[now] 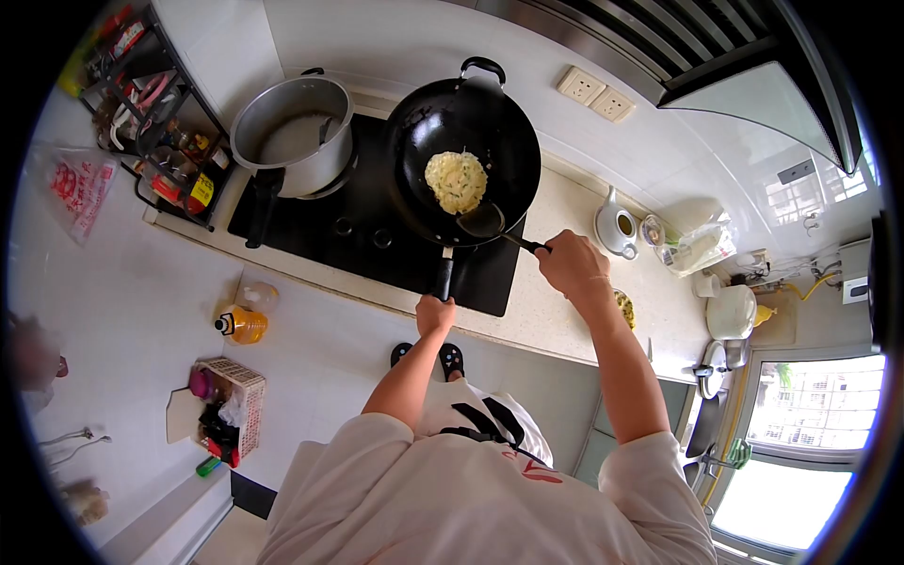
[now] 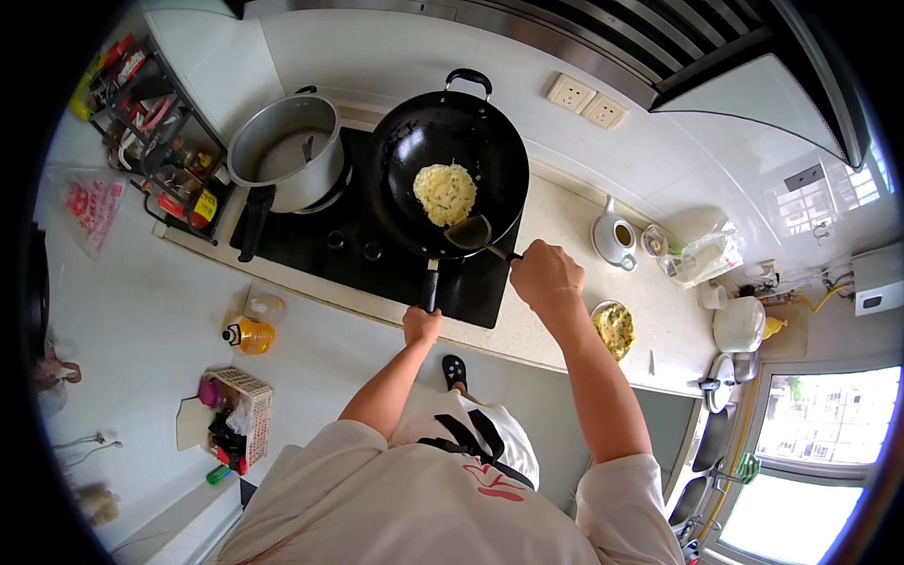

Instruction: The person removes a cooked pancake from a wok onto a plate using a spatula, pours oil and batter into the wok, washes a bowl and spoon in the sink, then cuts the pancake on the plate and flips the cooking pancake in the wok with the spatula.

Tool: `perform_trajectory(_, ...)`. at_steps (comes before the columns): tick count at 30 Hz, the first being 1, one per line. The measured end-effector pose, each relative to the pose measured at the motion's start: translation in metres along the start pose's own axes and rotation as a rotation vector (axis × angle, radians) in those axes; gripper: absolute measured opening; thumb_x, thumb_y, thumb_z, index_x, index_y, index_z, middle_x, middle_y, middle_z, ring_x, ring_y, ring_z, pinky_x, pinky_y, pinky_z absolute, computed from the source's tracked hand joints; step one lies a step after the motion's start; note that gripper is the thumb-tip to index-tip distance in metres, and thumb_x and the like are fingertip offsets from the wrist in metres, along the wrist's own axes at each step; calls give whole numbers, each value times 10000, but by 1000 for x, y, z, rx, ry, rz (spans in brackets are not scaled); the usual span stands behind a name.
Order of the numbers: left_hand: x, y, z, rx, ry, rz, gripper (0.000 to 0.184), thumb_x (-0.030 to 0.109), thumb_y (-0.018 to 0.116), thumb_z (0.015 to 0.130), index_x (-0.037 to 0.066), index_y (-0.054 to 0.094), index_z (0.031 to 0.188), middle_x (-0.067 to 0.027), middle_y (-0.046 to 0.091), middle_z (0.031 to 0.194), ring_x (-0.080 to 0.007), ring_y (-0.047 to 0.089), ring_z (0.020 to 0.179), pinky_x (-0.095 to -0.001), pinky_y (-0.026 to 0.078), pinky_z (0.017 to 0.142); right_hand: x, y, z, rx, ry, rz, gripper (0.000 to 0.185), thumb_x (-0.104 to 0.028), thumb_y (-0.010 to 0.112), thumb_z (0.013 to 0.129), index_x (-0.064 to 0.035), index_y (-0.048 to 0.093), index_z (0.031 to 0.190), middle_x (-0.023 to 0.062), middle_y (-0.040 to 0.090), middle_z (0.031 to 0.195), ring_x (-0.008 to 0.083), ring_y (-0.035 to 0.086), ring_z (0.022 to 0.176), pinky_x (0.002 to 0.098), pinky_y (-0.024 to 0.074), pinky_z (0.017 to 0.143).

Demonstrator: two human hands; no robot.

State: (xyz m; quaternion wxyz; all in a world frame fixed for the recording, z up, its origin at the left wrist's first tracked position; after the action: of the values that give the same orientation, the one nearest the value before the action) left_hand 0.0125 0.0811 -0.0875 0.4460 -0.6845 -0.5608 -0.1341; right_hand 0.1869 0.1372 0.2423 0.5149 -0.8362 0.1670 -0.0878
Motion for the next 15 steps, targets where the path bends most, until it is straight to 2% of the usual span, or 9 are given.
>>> perform_trajectory(6, -2, 1, 0, 12, -10, -2, 289, 253, 682, 752, -18, 672, 850, -234, 669, 845, -391, 654, 817, -459, 545, 705, -3, -13, -12, 65, -50, -52, 303, -301, 566, 894, -35, 688, 816, 79, 655, 608, 243, 670, 633, 358, 510, 663)
perform_trajectory(12, -1, 0, 1, 15, -4, 11, 288, 253, 683, 750, -16, 673, 852, -231, 671, 849, -388, 655, 820, -459, 546, 708, -4, -13, -11, 231, -100, -139, 295, -303, 581, 886, -37, 692, 825, 95, 669, 655, 270, 674, 722, 370, 507, 690)
perform_trajectory(15, -1, 0, 1, 16, 2, 12, 291, 255, 685, 750, -16, 673, 856, -231, 671, 852, -388, 656, 820, -459, 546, 707, -7, -14, -13, 44, -8, -67, 304, -311, 584, 883, -33, 690, 823, 99, 673, 670, 266, 674, 734, 367, 505, 698)
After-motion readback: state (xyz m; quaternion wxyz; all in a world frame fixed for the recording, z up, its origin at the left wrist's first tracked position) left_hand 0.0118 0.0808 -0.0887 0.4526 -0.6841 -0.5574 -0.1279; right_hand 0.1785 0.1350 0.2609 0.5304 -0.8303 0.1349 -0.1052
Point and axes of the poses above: each hand's wrist, its own z-axis towards the middle knuckle, its own y-axis out of the palm, x = y × z, the point moved 7 cm from there along z, towards the middle knuckle
